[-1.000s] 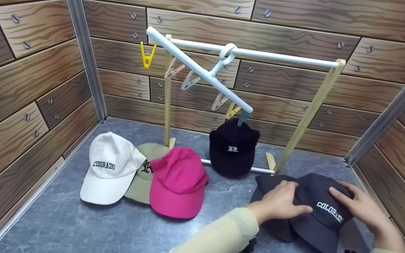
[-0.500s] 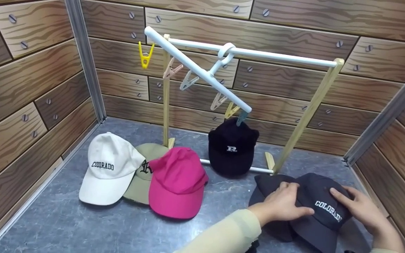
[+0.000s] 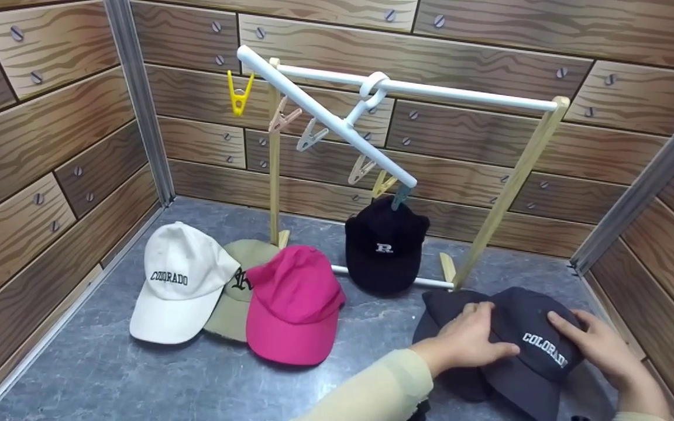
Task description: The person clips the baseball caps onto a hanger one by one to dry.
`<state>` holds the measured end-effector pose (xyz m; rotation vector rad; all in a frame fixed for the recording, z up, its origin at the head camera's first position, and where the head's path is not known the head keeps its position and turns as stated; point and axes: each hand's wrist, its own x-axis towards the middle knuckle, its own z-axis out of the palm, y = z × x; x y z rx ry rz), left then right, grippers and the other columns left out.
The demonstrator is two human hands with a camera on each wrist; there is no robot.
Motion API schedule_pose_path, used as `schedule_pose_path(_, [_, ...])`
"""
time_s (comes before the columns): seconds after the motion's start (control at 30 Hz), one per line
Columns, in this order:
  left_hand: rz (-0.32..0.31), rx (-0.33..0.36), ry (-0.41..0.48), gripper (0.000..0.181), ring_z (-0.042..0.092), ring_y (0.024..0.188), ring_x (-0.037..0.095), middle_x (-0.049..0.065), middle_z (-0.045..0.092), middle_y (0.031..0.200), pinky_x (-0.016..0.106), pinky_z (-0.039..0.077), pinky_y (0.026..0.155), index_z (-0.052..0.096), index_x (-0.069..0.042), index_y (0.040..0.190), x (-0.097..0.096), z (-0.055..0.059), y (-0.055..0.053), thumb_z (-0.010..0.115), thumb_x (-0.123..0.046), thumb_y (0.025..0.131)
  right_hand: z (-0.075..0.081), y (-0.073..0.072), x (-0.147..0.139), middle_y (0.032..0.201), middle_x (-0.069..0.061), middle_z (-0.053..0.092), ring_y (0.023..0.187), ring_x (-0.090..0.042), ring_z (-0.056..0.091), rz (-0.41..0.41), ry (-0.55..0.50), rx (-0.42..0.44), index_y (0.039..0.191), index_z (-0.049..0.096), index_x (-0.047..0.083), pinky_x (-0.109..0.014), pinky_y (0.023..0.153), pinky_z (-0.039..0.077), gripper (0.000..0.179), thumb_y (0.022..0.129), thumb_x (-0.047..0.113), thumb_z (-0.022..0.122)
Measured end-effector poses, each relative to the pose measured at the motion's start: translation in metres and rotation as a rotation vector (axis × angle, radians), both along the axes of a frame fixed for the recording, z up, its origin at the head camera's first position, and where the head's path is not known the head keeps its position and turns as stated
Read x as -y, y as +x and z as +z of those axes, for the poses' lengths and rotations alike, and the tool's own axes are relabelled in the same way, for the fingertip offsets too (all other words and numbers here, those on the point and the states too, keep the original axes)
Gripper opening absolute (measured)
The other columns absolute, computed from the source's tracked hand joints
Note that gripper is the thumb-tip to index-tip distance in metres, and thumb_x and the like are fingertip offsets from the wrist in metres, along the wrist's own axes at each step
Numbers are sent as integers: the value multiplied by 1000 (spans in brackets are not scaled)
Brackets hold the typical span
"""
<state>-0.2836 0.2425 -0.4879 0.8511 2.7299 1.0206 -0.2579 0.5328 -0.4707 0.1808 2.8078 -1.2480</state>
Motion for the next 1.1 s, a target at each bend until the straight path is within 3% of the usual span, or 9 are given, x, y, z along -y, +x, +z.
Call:
schedule_pose_path(0.63, [21,-10,33,82,60,131,8,-1,61,148,25,52,105,50,-17,161,2,-1,1,78,-63,98,1,0,3,112,-7,72,94,-13,70,5,-33,-27,148,48,-17,-27,83,57,66,117,41,57])
schedule_pose_path(1.1, [14,11,60,77,59,132,6,-4,60,149,24,51,107,52,-19,159,2,-3,0,78,-60,99,-4,3,2,94,-1,74,81,-15,73,7,-180,-69,127,63,-5,-30,77,60,34,118,27,56])
